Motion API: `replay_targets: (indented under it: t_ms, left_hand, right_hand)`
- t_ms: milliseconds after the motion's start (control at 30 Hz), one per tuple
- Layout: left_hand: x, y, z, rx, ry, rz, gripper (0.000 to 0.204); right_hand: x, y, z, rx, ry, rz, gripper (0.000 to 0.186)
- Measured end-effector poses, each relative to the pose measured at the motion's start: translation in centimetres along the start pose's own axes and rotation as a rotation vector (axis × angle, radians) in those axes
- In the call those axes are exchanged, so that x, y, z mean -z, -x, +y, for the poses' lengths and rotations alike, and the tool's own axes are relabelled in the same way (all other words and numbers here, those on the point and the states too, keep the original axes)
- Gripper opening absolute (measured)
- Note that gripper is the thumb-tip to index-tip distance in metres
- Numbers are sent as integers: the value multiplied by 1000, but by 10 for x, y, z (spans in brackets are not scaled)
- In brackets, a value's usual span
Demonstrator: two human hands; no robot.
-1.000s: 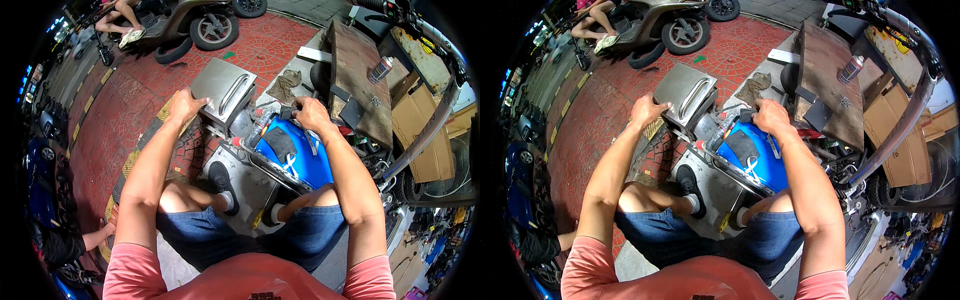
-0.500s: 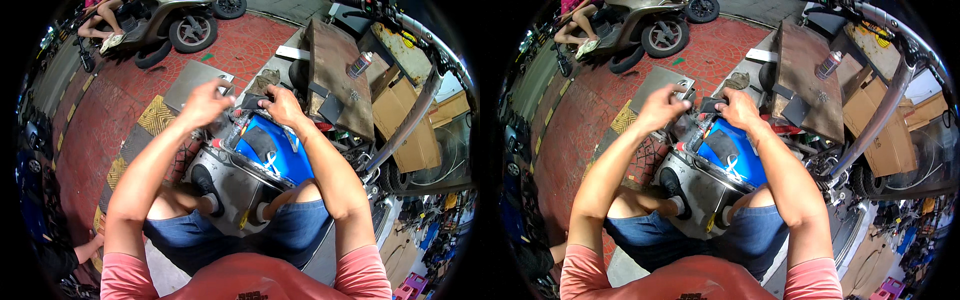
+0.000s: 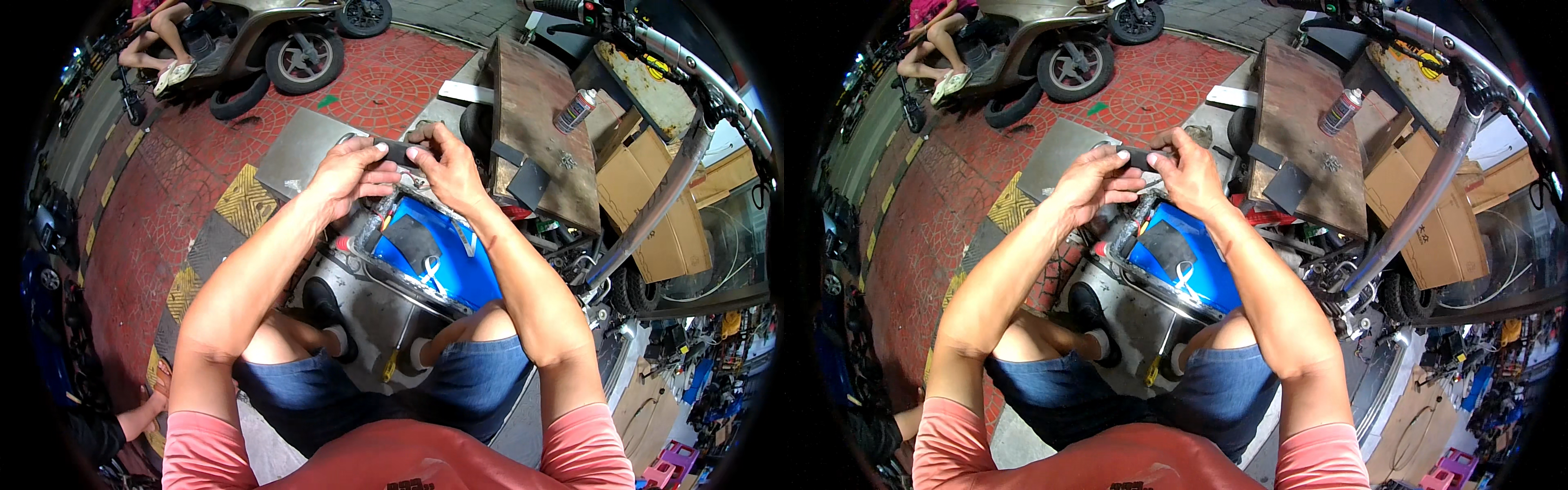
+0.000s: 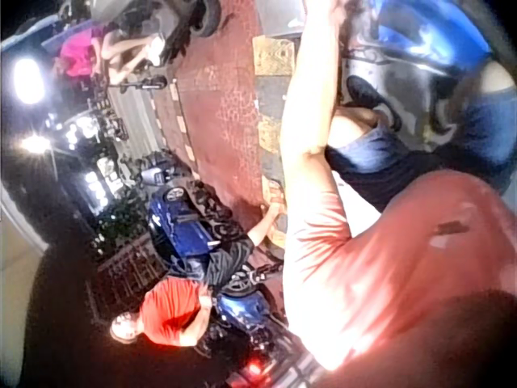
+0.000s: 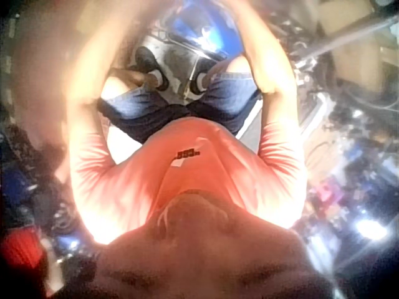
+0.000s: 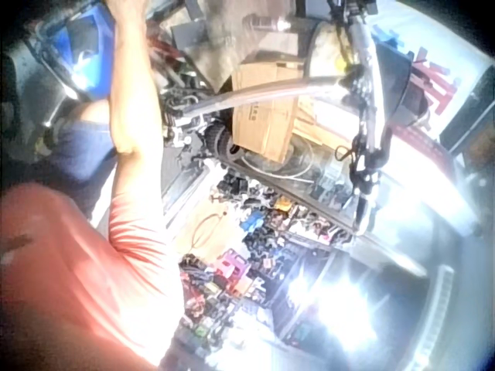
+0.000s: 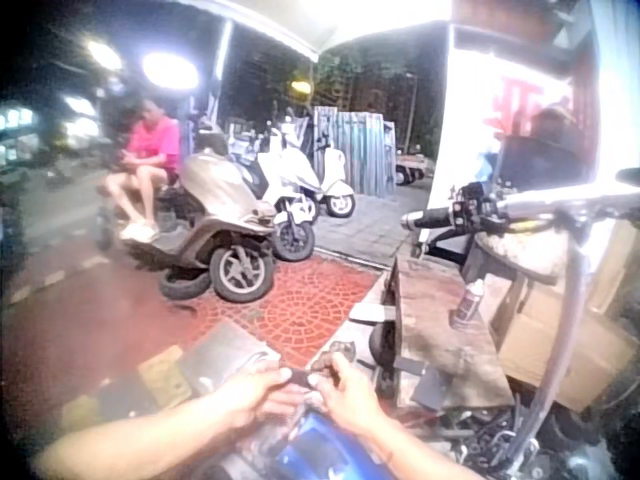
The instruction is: The person sits on the floor and works on the rear storage compartment of a scooter. They use a yellow utility knife to cut and trim a blue foam insert inside the compartment. They also handle a black plastic cover and a metal plate, fitting them into the compartment.
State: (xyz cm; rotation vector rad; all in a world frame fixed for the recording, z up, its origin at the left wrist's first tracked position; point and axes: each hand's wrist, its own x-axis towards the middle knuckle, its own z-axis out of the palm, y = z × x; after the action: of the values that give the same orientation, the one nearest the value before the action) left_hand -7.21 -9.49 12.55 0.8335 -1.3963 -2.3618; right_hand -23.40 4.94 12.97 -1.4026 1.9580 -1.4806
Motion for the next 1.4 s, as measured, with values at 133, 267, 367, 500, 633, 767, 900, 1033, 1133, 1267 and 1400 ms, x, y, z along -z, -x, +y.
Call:
replay_targets:
  t_ms: [133,267,367,500,633,767,900,1033,1133,1267,1400]
  left_hand:
    - [-8,2,3,-114,34,-7,26]
    - [-24,10,7,-260,-45,-12,27]
    - [-26,6,3,-330,-104,-5,27]
    - [-29,1,2,-353,-233,74,21]
    - [-26,-2,3,-426,-393,78,18]
    - [-25,0,8,-388,-457,1,17]
    - [-21,6,17,-173,-535,-112,15]
    - [2,1,13,2,-859,-276,13]
    - [7,-9,1,-198,-972,-207,16]
    - [16,-22,-20,-356,-1037,-94,19]
    - [14,-29,-42,-544,-1262,7,31]
  right_hand:
    - [3,-4,-3,-283,-384,-72,27]
    - [9,-3,-7,-393,-567,-98,29]
    - [10,-4,-4,-438,-643,-98,28]
    - [11,-7,-9,-568,-818,-113,23]
    - [19,-7,-7,-661,-1009,-247,22]
    - [20,-4,-2,-554,-877,-218,24]
    - [19,0,21,-418,-611,-193,24]
    - [7,4,13,-299,-254,-351,24]
    - [6,1,18,-274,-168,-271,28]
    - [8,-9,34,-300,74,-313,32]
    - [13,-12,47,-95,402,-397,34]
